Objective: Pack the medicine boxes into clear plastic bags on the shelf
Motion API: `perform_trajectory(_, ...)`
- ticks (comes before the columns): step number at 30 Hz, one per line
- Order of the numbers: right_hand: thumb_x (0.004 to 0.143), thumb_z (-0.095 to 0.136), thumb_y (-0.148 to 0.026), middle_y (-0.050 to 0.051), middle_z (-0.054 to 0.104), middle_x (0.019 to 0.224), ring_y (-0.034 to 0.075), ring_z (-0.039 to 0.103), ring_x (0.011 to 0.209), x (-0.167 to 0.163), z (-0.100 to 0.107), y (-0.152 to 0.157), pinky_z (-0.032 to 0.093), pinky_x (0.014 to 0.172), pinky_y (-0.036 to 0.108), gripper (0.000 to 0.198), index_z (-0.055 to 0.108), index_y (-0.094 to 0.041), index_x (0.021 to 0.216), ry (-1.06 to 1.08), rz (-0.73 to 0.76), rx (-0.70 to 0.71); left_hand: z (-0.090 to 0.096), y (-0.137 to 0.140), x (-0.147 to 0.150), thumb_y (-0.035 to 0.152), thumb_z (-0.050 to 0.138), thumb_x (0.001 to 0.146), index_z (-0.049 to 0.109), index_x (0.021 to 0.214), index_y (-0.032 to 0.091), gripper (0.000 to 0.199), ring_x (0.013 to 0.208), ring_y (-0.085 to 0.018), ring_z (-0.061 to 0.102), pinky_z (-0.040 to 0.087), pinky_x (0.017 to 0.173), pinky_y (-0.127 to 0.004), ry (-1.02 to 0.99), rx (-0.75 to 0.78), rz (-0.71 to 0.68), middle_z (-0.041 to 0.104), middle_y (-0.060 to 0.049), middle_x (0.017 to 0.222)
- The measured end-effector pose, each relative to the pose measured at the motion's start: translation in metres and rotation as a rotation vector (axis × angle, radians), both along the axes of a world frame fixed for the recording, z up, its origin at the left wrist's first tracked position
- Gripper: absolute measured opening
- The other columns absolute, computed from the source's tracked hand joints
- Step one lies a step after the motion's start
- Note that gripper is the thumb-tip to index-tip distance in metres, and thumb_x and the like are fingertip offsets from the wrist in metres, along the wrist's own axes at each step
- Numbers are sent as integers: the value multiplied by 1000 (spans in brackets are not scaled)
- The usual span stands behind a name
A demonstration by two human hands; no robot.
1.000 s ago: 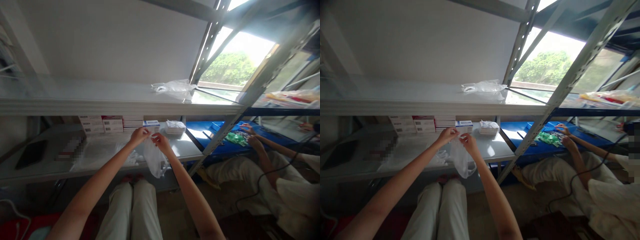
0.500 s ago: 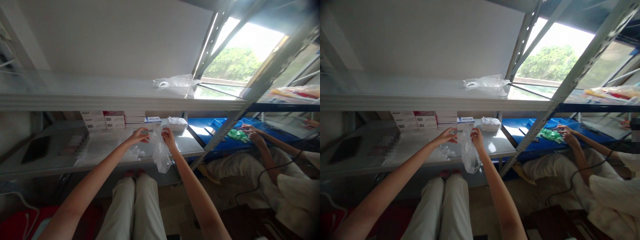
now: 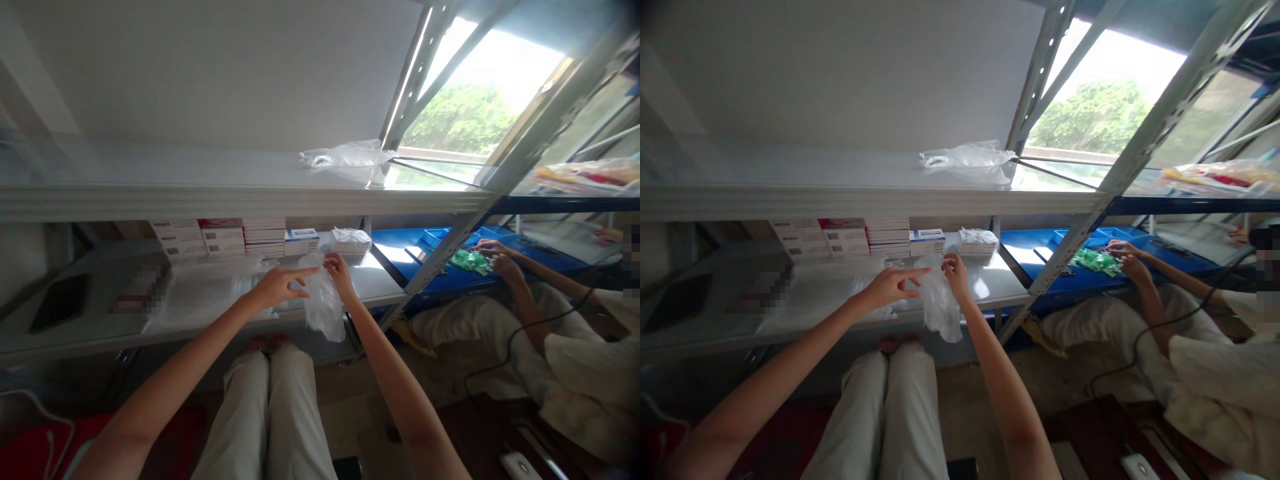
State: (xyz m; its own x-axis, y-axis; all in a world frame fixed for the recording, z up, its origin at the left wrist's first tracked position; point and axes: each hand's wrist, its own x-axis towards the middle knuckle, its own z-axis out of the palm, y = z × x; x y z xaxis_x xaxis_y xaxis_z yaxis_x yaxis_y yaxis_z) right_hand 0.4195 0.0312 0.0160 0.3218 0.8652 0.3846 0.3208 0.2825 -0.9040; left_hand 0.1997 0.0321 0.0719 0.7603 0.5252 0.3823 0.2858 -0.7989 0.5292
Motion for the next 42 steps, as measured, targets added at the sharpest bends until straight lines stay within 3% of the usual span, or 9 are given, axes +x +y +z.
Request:
perform_trajectory(4,70,46,-35,-4,56,63,11,44,48,5,-5,2,33,44,22,24,51,-23,91,23,-54,-31,-3,-8,6,38,61,83,64,114,28,33,65,-14,64,45,65,-22,89,138,40,73,-2,86)
perform_trajectory(10,68,47,-34,-3,56,61,13,47,51,7,-6,3,36,49,23,24,54,-21,88,10,-46,4,-12,4,10,26,53,87,49,130,27,43,50,-9,57,44,61,-22,-38,-41,151,71,3,77)
perform_trajectory(14,69,48,-34,-4,56,60,10,44,46,4,-4,1,33,43,21,23,55,-21,87,18,-29,-25,-12,10,10,28,54,86,68,103,24,23,50,-11,57,44,62,-24,-79,-51,148,71,0,76)
perform_trajectory(18,69,49,-36,-7,53,56,7,34,37,6,0,-5,25,36,20,28,57,-21,92,76,10,-85,-15,16,5,34,58,83,70,82,21,18,53,-12,58,44,65,-25,-114,-60,154,70,-2,81)
perform_trajectory(23,65,54,-40,-8,41,44,8,38,39,44,10,-19,30,39,21,42,67,-16,98,273,57,-150,-18,44,-29,30,56,81,67,79,19,16,62,-14,62,45,64,-24,-210,-166,263,68,-2,72)
perform_trajectory(28,61,67,-41,-1,57,58,10,51,51,88,18,-33,39,49,24,42,71,-16,94,287,101,-269,-10,64,-63,35,57,78,65,76,18,19,82,-17,61,47,64,-23,-222,-220,237,68,-5,86)
perform_trajectory(33,66,69,-42,0,57,64,10,50,55,94,29,-40,39,50,23,40,70,-19,98,307,199,-201,-6,61,-62,49,53,80,57,79,18,31,76,-16,58,50,56,-22,-295,-430,153,59,-3,80)
perform_trajectory(38,60,76,-37,2,62,83,15,56,74,86,43,-45,45,61,26,44,69,-24,102,121,235,-103,-8,59,-59,47,63,73,53,78,18,31,76,-15,56,52,53,-21,-337,-503,105,54,-1,79)
perform_trajectory(42,60,76,-33,2,64,72,16,55,67,85,42,-42,45,63,30,26,74,-22,83,-146,142,-44,-10,62,-63,39,71,65,56,71,16,29,72,-14,57,53,55,-23,-322,-512,112,57,-1,73)
